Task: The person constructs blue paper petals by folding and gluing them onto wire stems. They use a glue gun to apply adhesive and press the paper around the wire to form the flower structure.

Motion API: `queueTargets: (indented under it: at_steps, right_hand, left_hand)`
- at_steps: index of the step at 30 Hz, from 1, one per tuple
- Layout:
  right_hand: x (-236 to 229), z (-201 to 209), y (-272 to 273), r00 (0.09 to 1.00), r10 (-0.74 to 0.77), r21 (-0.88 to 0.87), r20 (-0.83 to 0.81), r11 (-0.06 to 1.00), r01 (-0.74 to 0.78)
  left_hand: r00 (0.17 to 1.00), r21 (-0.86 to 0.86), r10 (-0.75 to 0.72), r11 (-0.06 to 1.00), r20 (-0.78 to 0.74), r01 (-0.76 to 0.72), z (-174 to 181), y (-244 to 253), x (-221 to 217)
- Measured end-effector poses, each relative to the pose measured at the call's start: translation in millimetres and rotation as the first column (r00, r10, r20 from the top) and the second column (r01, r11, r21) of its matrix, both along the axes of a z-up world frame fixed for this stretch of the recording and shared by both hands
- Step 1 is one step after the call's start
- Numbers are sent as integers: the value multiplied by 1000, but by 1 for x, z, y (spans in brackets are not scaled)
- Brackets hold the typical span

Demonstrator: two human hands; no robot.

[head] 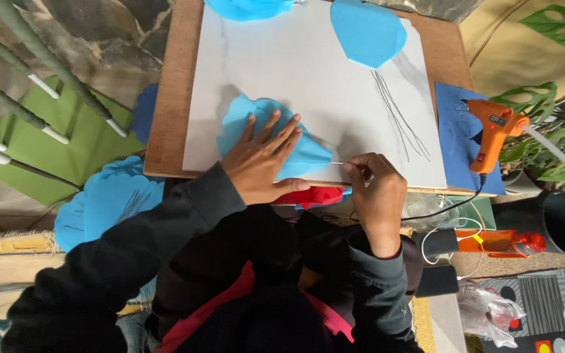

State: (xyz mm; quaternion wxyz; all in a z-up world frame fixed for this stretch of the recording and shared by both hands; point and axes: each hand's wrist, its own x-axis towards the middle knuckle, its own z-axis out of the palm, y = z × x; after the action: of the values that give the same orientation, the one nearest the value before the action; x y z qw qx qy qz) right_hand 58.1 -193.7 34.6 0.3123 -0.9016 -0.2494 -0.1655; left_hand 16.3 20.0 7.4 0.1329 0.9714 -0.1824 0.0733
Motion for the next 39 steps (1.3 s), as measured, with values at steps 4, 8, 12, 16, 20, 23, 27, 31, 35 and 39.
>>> queueTargets:
  at_steps: [4, 8, 12, 16, 20, 23, 27, 31, 35, 39]
  right_hand:
    - [5, -9, -1, 1000, 4, 18, -11, 1000, -3]
    - [7, -13, -4, 999, 7, 25, -40, 1000, -6]
    - [6, 1, 0, 995, 33, 16, -90, 999, -32]
    - [9, -9, -1, 994, -3, -1, -113, 1000, 3]
    - [9, -8, 0, 994, -9, -20, -112, 1000, 6]
    - [11, -8, 1, 993, -6, -7, -116, 1000, 5]
    - [9, -7, 1, 990, -19, -5, -138, 1000, 19]
    - [11, -4, 2, 989, -40, -30, -141, 999, 36]
    - [13, -5, 1, 990, -38, -72, -135, 997, 29]
    - [11, -2, 2, 995, -26, -85, -96, 996, 17]
  left_hand:
    - [997, 55, 68, 996, 23, -69, 1, -14, 0]
    - [984, 92, 123, 987, 127, -135, -4, -21, -2]
    - [978, 77, 107, 990, 177, -122, -1, -20, -3]
    - [977, 53, 93, 993, 193, -105, -7, -21, -2]
    - [979, 56, 110, 991, 174, -121, -7, -21, -1]
    - [982, 49, 106, 992, 155, -115, -4, -20, -1]
    - [983, 16, 93, 995, 158, -96, -2, -20, -3]
    - [987, 21, 85, 996, 138, -89, 0, -19, -2]
    - [985, 34, 96, 994, 145, -102, -1, -20, -1]
    - [986, 19, 92, 995, 139, -95, -1, -19, -2]
